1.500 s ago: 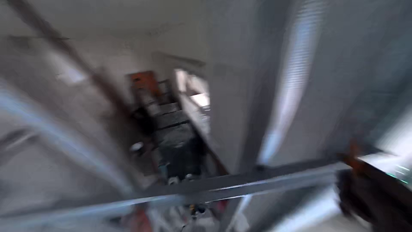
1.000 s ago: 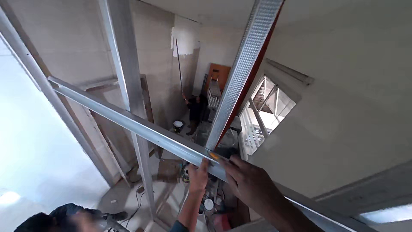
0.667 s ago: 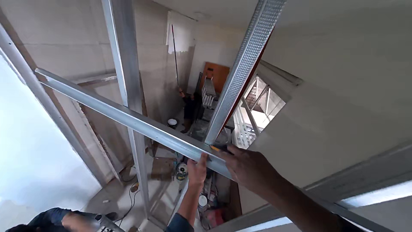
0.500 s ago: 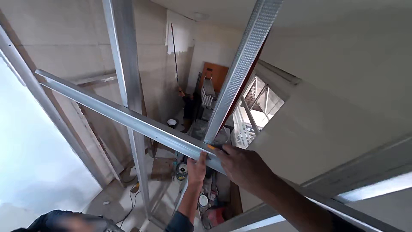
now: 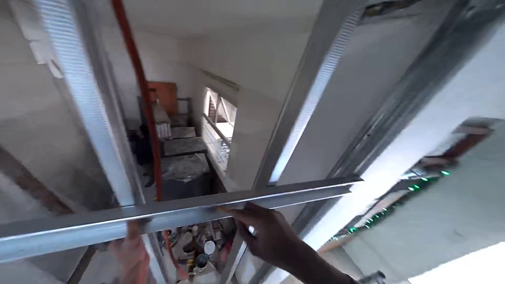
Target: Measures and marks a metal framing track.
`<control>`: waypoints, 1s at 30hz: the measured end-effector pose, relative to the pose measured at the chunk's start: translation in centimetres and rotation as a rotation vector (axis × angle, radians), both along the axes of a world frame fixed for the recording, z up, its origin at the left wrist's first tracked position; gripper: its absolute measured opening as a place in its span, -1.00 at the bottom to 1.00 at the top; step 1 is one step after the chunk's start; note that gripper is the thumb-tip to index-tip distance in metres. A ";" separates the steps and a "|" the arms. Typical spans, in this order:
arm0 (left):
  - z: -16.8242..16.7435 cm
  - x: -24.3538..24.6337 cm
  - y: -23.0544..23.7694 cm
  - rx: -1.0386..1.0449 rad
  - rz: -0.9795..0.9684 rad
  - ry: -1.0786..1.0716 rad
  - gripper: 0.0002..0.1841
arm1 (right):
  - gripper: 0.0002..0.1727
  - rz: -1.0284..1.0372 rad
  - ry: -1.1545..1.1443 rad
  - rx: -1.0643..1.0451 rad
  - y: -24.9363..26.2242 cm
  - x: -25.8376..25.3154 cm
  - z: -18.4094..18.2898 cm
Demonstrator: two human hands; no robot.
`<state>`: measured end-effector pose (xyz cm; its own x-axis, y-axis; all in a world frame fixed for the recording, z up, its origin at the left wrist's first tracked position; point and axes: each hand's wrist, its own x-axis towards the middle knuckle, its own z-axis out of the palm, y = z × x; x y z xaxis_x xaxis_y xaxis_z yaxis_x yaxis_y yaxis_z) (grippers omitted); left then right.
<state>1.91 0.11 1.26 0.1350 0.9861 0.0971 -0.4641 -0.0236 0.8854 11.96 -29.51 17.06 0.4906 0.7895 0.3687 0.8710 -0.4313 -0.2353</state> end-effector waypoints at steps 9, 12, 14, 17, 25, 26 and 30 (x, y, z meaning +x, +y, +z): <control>-0.6 0.2 0.5 0.052 0.023 0.026 -0.49 | -0.69 -0.258 -0.042 -0.022 -11.0 10.6 -0.1; -1.1 0.4 0.9 0.099 0.033 -0.004 -0.52 | -0.71 -0.197 -0.007 -0.067 -10.5 10.9 0.5; -0.7 0.8 0.9 0.081 0.071 -0.041 -0.55 | -0.71 -0.178 -0.032 -0.084 -10.6 11.2 0.9; 2.9 0.4 -1.7 -0.045 0.039 -0.022 -0.58 | -0.71 -0.254 -0.058 -0.189 -11.3 11.2 2.0; -1.4 0.6 1.6 0.101 0.015 -0.050 -0.72 | -0.71 -0.219 -0.013 -0.128 -10.5 10.8 1.3; -1.0 0.7 1.4 0.094 0.031 -0.048 -0.73 | -0.71 -0.259 -0.029 -0.171 -10.5 10.6 1.7; -0.8 0.8 1.1 0.070 0.066 -0.034 -0.74 | -0.71 -0.328 -0.071 -0.250 -10.4 9.4 2.9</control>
<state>2.75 1.18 0.49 0.0654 0.9834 0.1692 -0.4889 -0.1163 0.8646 21.31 -39.93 20.00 0.7113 0.6649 0.2280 0.6881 -0.7249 -0.0325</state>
